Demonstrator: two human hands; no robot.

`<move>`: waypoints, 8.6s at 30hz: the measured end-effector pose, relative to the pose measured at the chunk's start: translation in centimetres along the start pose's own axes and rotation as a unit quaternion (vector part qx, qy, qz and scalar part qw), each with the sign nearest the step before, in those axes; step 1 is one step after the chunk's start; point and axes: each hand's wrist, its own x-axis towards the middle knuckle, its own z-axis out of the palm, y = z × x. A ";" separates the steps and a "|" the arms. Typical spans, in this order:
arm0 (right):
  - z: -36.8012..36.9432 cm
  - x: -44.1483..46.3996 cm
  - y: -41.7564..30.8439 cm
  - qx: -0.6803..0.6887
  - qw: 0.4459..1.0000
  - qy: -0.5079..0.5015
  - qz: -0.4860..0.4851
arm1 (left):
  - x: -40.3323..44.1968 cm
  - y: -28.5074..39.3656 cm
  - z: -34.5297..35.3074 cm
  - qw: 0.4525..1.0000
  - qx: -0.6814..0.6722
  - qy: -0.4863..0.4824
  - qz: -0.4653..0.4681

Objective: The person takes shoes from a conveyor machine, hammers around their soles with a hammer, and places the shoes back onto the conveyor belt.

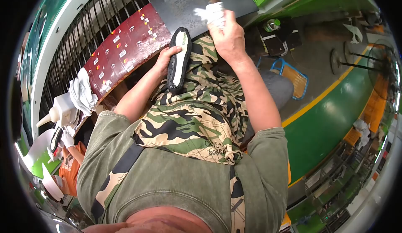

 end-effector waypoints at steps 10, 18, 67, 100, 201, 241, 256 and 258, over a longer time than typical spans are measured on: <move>0.2 -4.2 2.5 0.054 0.989 -0.063 0.122 | -0.1 -0.3 -0.2 1.000 -0.005 -0.011 0.004; 1.3 -4.5 2.5 -0.184 0.965 -0.171 0.069 | -0.2 0.2 0.5 1.000 -0.020 0.000 0.016; 0.4 -5.9 3.8 -0.091 0.990 0.105 -0.039 | 1.7 5.5 1.2 0.940 -0.177 0.088 0.277; 0.5 -2.8 2.0 -0.073 0.988 0.120 -0.070 | -4.7 2.2 1.9 0.962 -0.206 -0.161 -0.079; 3.0 -5.6 3.6 -0.233 0.970 -0.070 0.001 | -2.5 3.5 0.9 0.934 -0.288 -0.186 -0.102; 1.5 -5.8 3.8 -0.089 0.988 -0.095 0.083 | -1.1 4.0 1.2 0.938 -0.279 -0.184 -0.093; 2.7 -6.5 2.5 0.030 0.999 0.012 0.030 | -1.5 4.1 1.1 0.936 -0.295 -0.162 -0.102; 4.0 -6.7 4.4 0.035 0.999 0.015 0.024 | -1.5 4.0 1.2 0.936 -0.297 -0.155 -0.104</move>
